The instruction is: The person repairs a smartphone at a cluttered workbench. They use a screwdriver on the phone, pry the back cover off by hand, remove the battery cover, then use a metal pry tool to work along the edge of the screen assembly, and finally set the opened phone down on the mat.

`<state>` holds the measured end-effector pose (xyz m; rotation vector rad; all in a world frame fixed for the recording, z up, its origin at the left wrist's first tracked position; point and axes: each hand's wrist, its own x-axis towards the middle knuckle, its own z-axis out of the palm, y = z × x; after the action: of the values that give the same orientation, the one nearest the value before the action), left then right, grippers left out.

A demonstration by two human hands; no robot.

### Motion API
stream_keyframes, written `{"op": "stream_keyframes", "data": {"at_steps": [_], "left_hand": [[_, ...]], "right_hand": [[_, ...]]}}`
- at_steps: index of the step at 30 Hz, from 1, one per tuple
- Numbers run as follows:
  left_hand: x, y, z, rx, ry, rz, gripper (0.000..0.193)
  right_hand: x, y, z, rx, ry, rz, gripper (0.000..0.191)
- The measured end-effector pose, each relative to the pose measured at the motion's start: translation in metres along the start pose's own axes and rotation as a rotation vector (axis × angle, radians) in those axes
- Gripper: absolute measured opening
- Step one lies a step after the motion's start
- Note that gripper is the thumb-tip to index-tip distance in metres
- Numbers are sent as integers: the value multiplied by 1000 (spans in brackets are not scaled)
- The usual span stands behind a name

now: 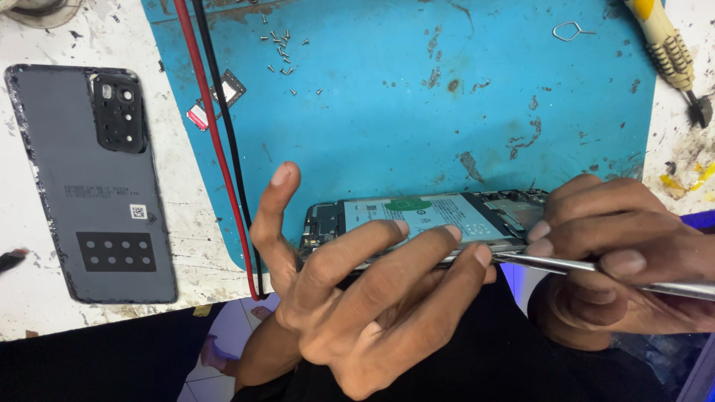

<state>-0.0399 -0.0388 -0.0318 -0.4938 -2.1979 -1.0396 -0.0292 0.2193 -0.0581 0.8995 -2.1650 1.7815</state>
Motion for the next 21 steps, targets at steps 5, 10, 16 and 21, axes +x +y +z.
{"op": "stream_keyframes", "data": {"at_steps": [5, 10, 16, 21], "left_hand": [[5, 0, 0, 25, -22, 22, 16], [6, 3, -4, 42, -63, -1, 17], [2, 0, -3, 52, -75, 13, 16], [-1, 0, -2, 51, -64, 16, 16]], "right_hand": [[-2, 6, -10, 32, -42, -13, 31], [-4, -5, -28, 93, -248, 101, 32], [-11, 7, -31, 219, -243, 33, 30], [-28, -4, -37, 358, -188, 308, 29]]}}
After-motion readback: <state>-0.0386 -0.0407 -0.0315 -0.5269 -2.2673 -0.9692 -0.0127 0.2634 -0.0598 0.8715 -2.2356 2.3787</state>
